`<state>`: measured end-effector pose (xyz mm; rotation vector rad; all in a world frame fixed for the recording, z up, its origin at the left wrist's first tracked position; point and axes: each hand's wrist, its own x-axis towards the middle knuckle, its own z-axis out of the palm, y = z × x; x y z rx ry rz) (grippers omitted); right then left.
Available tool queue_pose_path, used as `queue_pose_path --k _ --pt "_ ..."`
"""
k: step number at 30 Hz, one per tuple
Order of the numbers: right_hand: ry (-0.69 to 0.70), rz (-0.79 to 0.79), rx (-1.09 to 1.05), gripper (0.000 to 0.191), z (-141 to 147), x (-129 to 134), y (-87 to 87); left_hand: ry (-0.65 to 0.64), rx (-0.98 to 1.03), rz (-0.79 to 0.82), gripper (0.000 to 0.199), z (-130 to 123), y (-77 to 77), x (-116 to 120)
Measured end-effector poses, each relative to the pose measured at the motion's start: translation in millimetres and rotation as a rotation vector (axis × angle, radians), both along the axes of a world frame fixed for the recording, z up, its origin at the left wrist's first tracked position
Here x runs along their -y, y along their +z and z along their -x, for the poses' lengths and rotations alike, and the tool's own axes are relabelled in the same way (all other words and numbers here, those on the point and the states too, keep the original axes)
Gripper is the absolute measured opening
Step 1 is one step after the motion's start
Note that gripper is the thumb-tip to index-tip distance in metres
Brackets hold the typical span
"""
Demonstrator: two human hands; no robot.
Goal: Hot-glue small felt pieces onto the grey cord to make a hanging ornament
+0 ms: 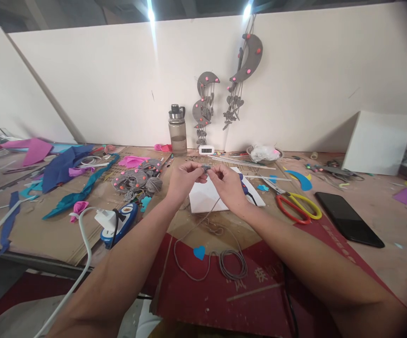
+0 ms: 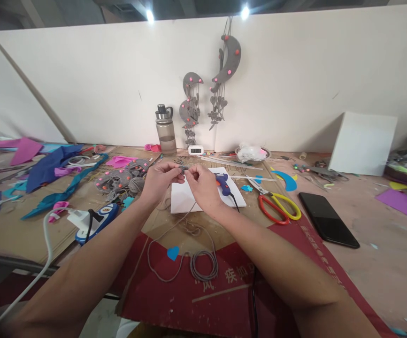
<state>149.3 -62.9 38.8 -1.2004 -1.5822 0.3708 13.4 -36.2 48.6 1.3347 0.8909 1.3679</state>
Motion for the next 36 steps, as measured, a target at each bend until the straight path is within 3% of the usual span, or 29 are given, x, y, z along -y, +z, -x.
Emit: queue_pose_path --k 17,36 --pt "-0.019 0.142 -0.206 0.021 3.3 -8.8 -4.2 -0.135 0.134 0.125 0.014 0.4 -0.3 -1.8" --pt "-0.051 0.138 -0.201 0.011 2.2 -6.9 -5.0 -0.264 0.142 0.188 0.014 1.1 -1.1 -3.6"
